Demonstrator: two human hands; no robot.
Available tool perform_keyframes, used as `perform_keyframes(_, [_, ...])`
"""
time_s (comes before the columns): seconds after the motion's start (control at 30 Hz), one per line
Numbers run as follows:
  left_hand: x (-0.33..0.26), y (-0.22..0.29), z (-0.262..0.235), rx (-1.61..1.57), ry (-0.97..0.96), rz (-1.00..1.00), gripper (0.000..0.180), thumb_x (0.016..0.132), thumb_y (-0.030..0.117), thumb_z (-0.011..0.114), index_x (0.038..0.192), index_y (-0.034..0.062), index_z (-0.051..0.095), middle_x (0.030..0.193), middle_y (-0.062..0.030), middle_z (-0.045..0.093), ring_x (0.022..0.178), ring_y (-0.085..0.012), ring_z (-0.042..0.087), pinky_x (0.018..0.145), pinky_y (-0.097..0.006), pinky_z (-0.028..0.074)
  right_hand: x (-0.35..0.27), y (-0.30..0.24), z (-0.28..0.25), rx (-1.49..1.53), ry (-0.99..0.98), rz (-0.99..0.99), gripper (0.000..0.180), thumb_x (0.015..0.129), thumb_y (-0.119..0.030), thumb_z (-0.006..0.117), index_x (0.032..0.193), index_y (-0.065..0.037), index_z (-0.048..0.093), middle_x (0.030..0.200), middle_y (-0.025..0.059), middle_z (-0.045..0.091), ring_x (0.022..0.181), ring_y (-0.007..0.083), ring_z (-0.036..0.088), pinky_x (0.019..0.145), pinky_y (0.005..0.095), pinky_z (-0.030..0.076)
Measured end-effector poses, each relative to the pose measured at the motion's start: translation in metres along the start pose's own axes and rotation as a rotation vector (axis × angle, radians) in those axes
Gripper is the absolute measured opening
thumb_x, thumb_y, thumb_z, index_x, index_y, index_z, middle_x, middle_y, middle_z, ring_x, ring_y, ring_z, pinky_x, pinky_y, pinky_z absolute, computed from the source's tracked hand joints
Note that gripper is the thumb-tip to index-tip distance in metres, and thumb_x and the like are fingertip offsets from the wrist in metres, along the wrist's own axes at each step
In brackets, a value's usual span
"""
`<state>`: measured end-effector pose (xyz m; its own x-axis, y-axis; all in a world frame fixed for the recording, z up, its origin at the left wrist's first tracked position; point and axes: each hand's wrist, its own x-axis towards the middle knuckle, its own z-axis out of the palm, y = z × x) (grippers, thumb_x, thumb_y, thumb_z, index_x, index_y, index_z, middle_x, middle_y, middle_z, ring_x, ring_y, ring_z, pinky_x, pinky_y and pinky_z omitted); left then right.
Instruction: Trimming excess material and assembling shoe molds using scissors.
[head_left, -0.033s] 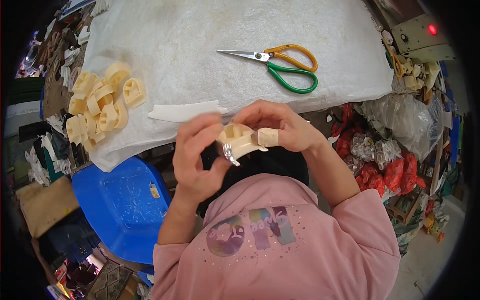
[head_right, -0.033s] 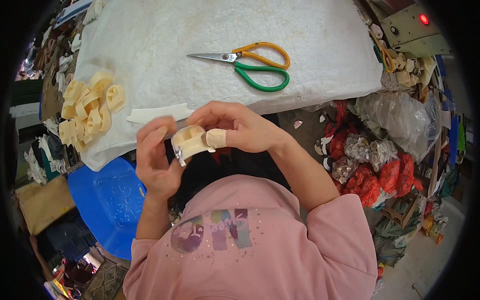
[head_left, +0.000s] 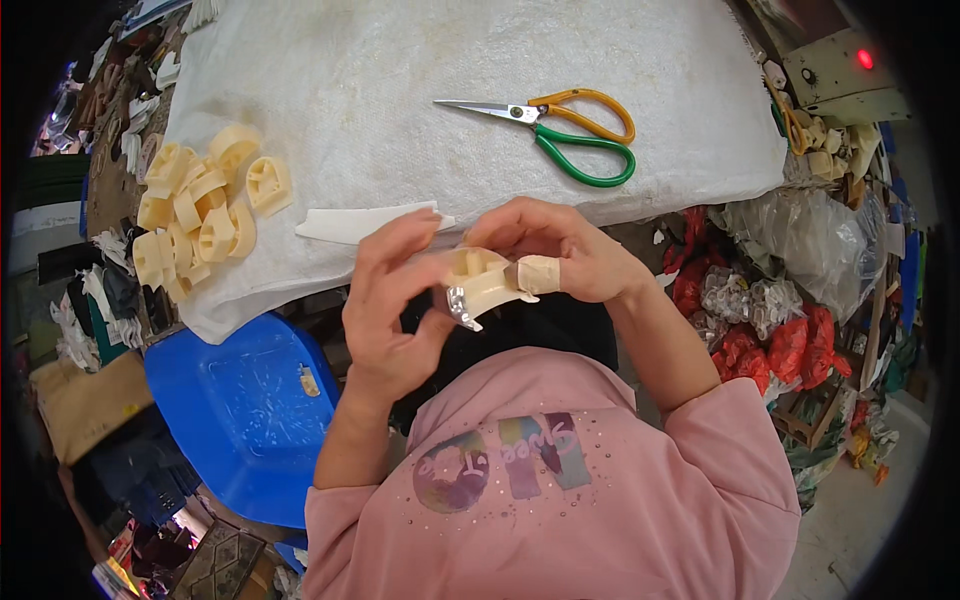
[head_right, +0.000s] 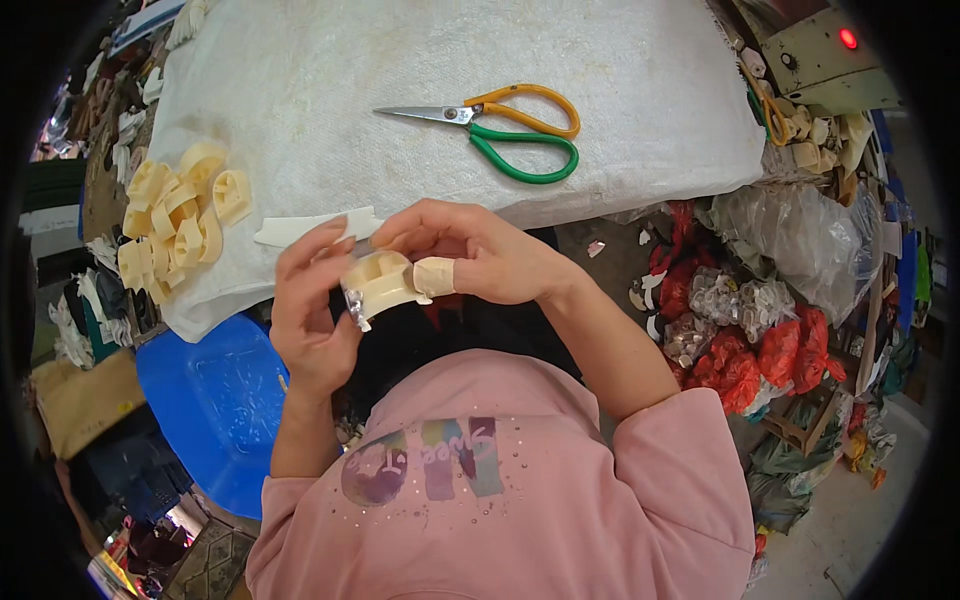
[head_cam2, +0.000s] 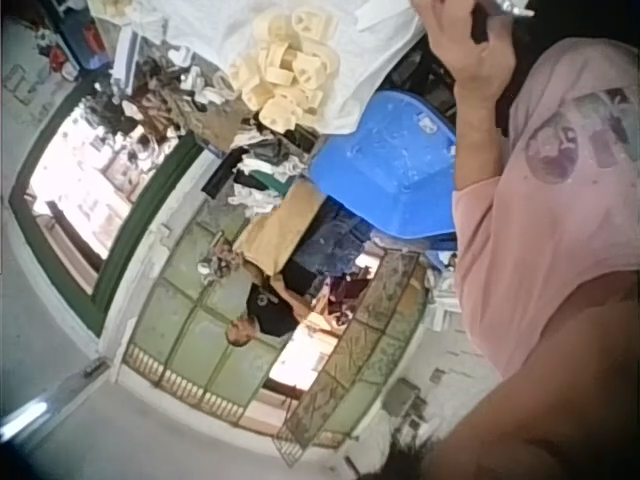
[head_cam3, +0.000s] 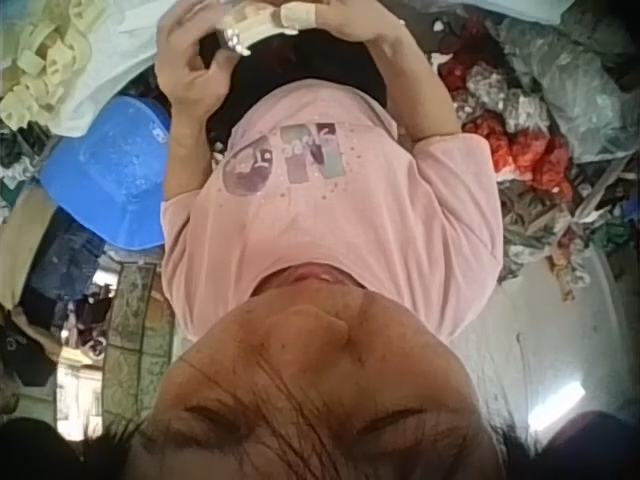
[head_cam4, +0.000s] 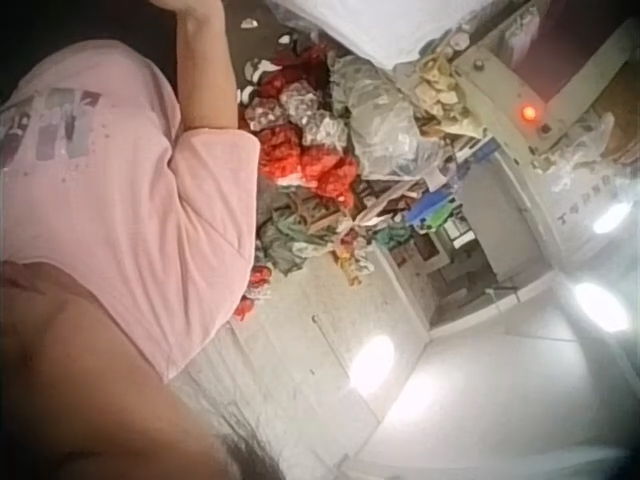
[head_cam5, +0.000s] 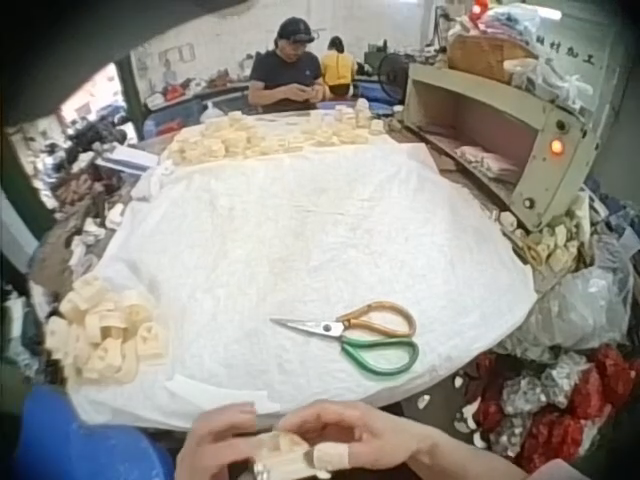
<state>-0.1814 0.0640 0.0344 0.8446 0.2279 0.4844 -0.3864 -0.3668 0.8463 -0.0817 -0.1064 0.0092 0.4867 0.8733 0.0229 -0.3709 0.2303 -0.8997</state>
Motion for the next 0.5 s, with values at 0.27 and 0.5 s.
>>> perform_keyframes(0.27, [-0.003, -0.025, -0.004, 0.074, -0.061, 0.154, 0.035, 0.063, -0.017, 0.066, 0.094, -0.0003, 0.06, 0.097, -0.0145, 0.063, 0.095, -0.032, 0.063, 0.082, -0.036, 0.051, 0.001, -0.027, -0.053, -1.502, 0.559, -0.345, 0.038, 0.079, -0.005, 0.062, 0.117, -0.004, 0.056, 0.107, 0.0148, 0.06, 0.1, 0.0296, 0.056, 0.084, 0.0383, 0.048])
perform_keyframes(0.5, [0.022, -0.055, 0.029, 0.443, 0.029, 0.305, 0.034, 0.066, -0.013, 0.069, 0.095, 0.0011, 0.061, 0.101, -0.0158, 0.06, 0.095, -0.0324, 0.061, 0.081, -0.036, 0.052, 0.002, -0.032, -0.059, -1.824, 0.492, -0.109, 0.049, 0.071, 0.006, 0.057, 0.118, -0.007, 0.055, 0.106, 0.0154, 0.056, 0.101, 0.0313, 0.053, 0.076, 0.0371, 0.049])
